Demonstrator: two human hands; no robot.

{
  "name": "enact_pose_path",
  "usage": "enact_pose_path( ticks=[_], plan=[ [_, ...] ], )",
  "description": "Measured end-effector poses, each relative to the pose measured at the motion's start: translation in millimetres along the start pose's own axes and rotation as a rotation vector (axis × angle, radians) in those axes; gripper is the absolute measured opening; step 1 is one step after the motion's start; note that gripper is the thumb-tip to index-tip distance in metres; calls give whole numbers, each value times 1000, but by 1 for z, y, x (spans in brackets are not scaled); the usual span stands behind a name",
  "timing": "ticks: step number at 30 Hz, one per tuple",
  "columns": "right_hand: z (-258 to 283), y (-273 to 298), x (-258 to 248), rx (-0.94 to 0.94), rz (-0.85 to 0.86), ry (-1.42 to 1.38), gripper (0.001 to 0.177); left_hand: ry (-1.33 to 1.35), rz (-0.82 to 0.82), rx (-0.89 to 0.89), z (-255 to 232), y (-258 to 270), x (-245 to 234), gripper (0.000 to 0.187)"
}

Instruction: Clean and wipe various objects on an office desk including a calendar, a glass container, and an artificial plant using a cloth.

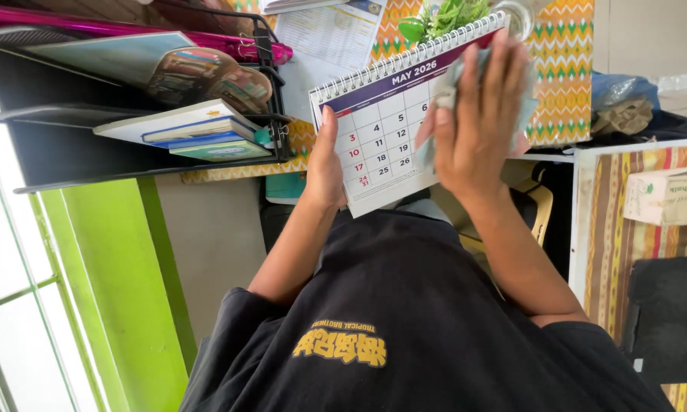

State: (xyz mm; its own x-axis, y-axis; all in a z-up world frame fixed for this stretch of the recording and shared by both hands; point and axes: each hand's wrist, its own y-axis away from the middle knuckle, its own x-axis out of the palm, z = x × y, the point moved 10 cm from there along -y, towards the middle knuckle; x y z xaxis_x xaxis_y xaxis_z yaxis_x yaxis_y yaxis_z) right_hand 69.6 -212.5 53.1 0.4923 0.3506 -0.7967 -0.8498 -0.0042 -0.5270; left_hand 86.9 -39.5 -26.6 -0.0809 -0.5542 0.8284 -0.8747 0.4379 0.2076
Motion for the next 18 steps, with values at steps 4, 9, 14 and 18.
enact_pose_path(
  ticks=[4,9,14,18],
  plan=[
    [26,28,-5,-57,106,-82,57,20,21,24,0,-2,9,77],
    [35,79,-17,-252,164,24,53,146,143,28,-3,3,35,81],
    [-38,69,-68,-46,-52,-128,52,85,108,12,27,11,48,82],
    [-97,86,-79,471,-30,-1253,58,-86,55,-22,68,21,37,72]
  ],
)
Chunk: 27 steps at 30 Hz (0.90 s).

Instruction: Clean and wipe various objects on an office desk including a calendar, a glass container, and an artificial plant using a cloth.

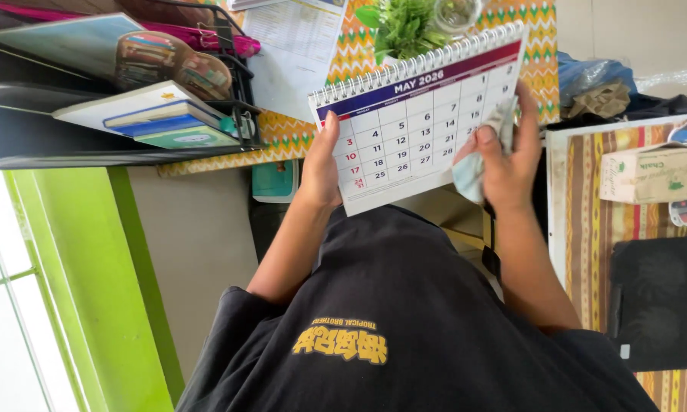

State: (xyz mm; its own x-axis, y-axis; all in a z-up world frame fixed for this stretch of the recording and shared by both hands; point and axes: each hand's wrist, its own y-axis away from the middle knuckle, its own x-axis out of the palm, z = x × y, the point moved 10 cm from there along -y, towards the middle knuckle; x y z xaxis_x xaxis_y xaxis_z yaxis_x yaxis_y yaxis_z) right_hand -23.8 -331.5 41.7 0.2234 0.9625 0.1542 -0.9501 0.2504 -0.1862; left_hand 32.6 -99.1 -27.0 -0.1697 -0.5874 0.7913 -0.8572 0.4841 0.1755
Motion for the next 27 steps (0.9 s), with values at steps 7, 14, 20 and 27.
enact_pose_path(
  ticks=[7,14,20,27],
  plan=[
    [39,45,-67,140,70,-84,44,-174,37,-101,63,23,31,55],
    [82,106,-81,-299,127,505,42,-192,-130,56,74,42,43,50],
    [106,159,-59,-393,312,579,43,-54,-240,58,94,72,18,60],
    [132,196,-119,-872,-174,737,19,187,-173,187,99,105,9,64]
  ],
)
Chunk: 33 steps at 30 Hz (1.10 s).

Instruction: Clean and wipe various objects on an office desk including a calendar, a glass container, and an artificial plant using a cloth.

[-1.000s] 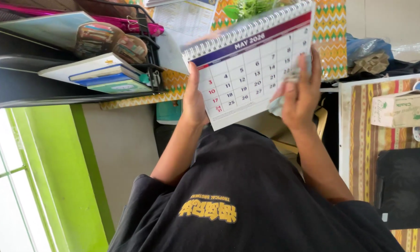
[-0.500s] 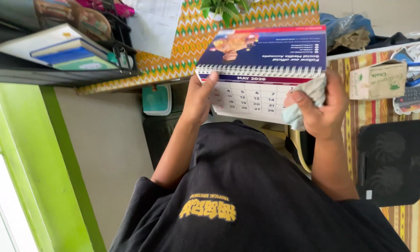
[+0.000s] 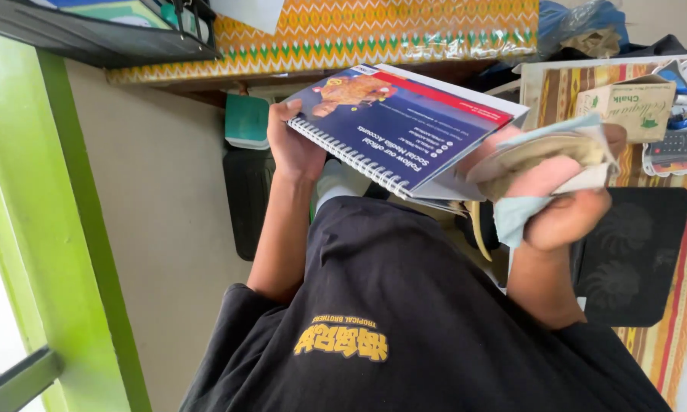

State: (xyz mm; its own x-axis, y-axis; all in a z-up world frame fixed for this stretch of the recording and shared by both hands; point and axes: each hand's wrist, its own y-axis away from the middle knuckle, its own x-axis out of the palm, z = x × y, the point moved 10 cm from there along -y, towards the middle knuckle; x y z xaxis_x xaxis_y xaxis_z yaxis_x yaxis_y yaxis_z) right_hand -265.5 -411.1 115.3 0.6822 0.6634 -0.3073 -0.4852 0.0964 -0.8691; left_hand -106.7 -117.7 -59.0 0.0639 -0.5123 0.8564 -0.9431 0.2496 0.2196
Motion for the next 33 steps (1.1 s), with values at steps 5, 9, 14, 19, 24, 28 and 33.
enact_pose_path(
  ticks=[5,9,14,19,24,28,33],
  plan=[
    [-13,11,35,714,382,-730,21,-47,14,23,6,1,9,62],
    [8,10,70,488,1092,-294,31,-114,-41,-17,7,0,9,58],
    [-10,48,79,494,1192,-323,32,-192,-52,-90,25,-10,-1,52],
    [50,-27,61,124,894,-178,39,-113,-138,-65,13,-40,-6,42],
    [92,-59,46,-280,726,-168,21,-89,-60,-168,-8,-55,42,45],
    [79,-48,101,-197,1036,-38,36,-88,-25,-75,-14,-89,6,32],
    [44,-15,143,-130,1275,75,52,-174,-79,-141,-18,-106,17,34]
  ],
)
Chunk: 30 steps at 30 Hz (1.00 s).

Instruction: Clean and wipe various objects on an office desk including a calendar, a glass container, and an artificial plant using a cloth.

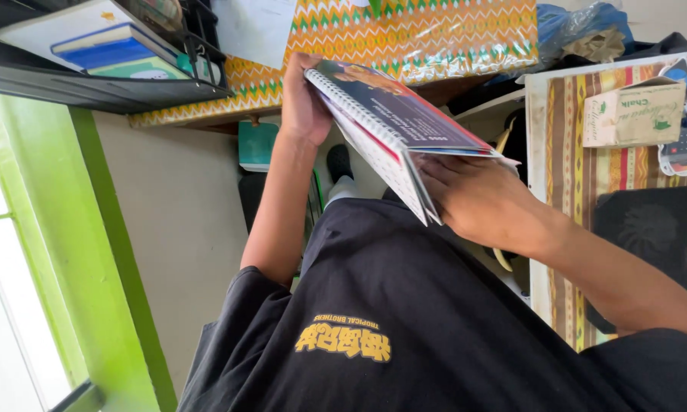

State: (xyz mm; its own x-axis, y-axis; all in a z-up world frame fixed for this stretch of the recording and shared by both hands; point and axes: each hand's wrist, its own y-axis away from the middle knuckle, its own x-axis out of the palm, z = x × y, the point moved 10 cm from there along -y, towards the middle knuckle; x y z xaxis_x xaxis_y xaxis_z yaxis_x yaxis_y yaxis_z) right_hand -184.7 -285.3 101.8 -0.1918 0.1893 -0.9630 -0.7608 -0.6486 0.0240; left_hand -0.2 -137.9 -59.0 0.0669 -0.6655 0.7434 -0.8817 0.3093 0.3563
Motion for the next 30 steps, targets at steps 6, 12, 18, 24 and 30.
enact_pose_path(
  ticks=[6,12,18,24,30],
  plan=[
    [-43,-44,22,202,12,-209,44,-42,27,-60,6,-12,20,34],
    [-55,-66,46,239,195,-215,35,-63,50,-84,9,-48,-17,33],
    [-62,-87,69,258,370,-219,27,17,-40,-28,5,-63,-51,35],
    [-41,-58,-28,448,273,-509,22,144,-108,-155,24,-30,-49,51],
    [-90,52,-61,761,-634,-1325,39,272,-54,-153,65,-49,-111,51]
  ],
)
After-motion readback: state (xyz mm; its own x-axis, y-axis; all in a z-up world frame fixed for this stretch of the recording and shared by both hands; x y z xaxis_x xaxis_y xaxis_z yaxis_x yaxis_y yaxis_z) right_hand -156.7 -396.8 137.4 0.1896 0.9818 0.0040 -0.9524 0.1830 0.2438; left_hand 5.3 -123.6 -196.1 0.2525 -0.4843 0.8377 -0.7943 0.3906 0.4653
